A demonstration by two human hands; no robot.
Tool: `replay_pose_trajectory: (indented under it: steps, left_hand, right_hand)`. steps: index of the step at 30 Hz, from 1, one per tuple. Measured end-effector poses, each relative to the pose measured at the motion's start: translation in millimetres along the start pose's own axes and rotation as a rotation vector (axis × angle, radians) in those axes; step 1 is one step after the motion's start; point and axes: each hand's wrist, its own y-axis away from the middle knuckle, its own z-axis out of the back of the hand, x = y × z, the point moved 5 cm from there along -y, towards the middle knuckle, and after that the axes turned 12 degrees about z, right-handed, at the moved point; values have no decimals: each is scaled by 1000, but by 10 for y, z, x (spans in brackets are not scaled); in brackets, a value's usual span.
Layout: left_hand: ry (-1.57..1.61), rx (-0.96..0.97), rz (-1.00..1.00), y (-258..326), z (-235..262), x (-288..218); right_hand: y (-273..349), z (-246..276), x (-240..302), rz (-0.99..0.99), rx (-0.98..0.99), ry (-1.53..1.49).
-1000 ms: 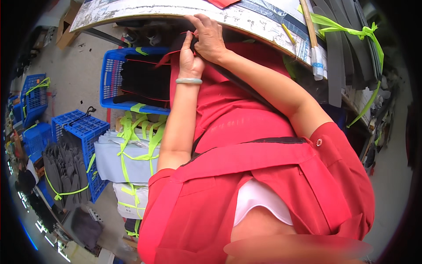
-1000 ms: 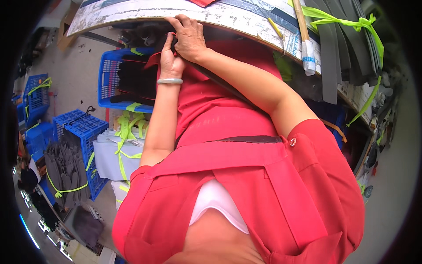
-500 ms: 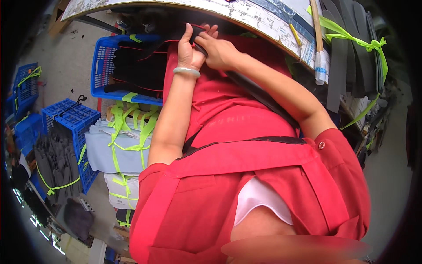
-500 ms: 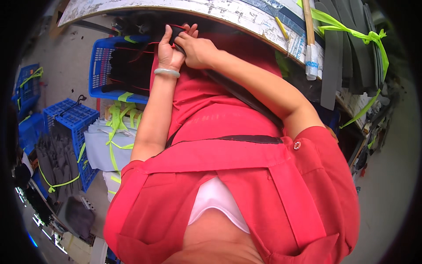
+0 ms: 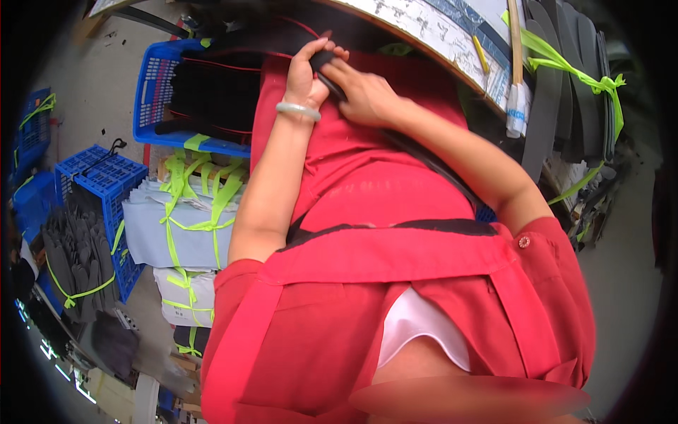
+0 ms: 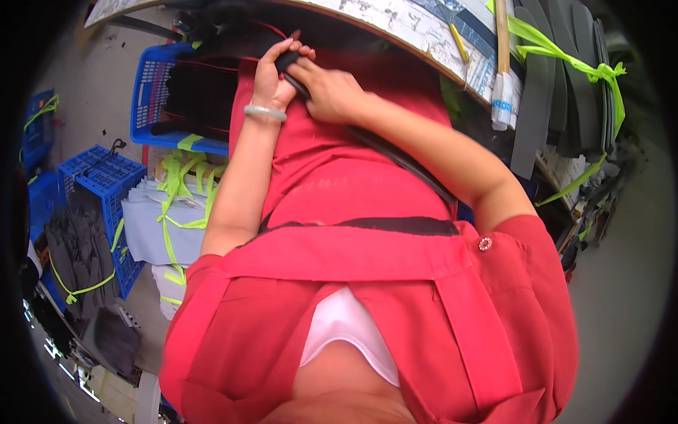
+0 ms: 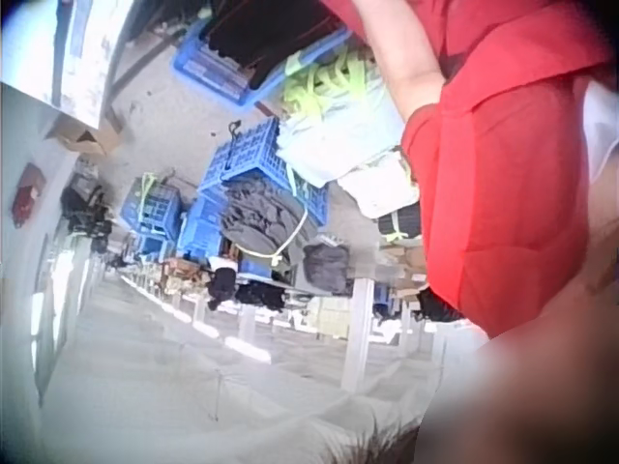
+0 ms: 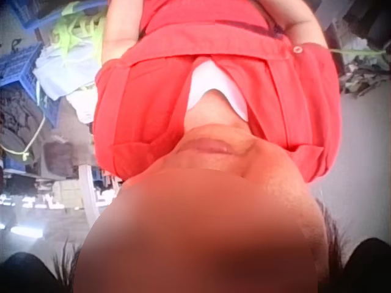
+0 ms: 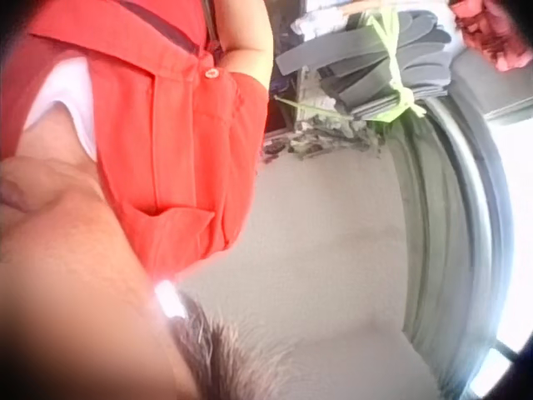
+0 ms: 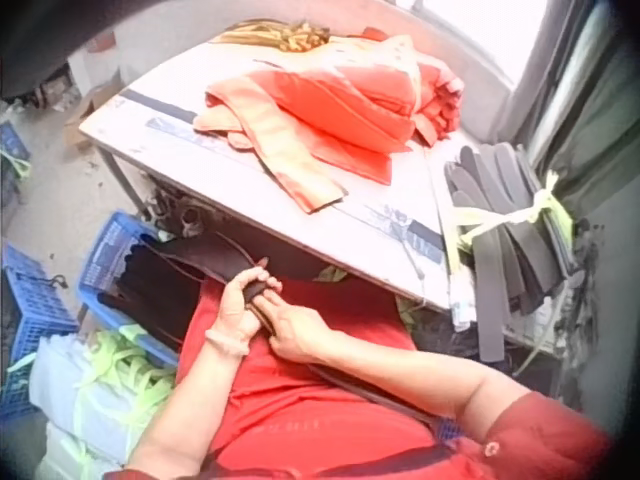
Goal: Hand-sewing foam padding onto black straps at a manufacturing workbench.
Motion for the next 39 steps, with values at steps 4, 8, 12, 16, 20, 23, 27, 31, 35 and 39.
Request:
replay_pose_trajectory:
  steps: [4,8,12,16,20,23,27,31,35,39]
  left_hand:
    - [-79,-107,39,77,-47,9]
    - [47,-74,3,69,-40,5]
    - [-28,-66,-26,-46,-19,5]
    - [18,-46,2,-11,22,-83]
    - [92,83,-25,58,-21,-99]
    - [49,28,-16,10,-15,-98]
    - [98,-76,-23,115,-59,-49]
    - [91,-120,-64,50,11,11]
    - [78,-115,-85,-9,-41,-189]
    - [161,28,-36,103,-15,-117]
  right_hand:
    - [-420,-135,-205,-90,192,-24]
    - [107,-118,-121,7,14,-90]
    - [-365,-124,-280,-208,266,-92]
    - [-336,-192,-176,-103,219,-27]
    - [-7,-43,-1,2,-11,-67]
    - [-455,-94,-123,-101,174,-15]
    - [-295,-156,-202,-34,116,-91]
    - [-321,-161,-277,-42,160,-89]
    - [-611,-147,-294,-125,270,-78]
    - [-126,-42,87,3,59,-59]
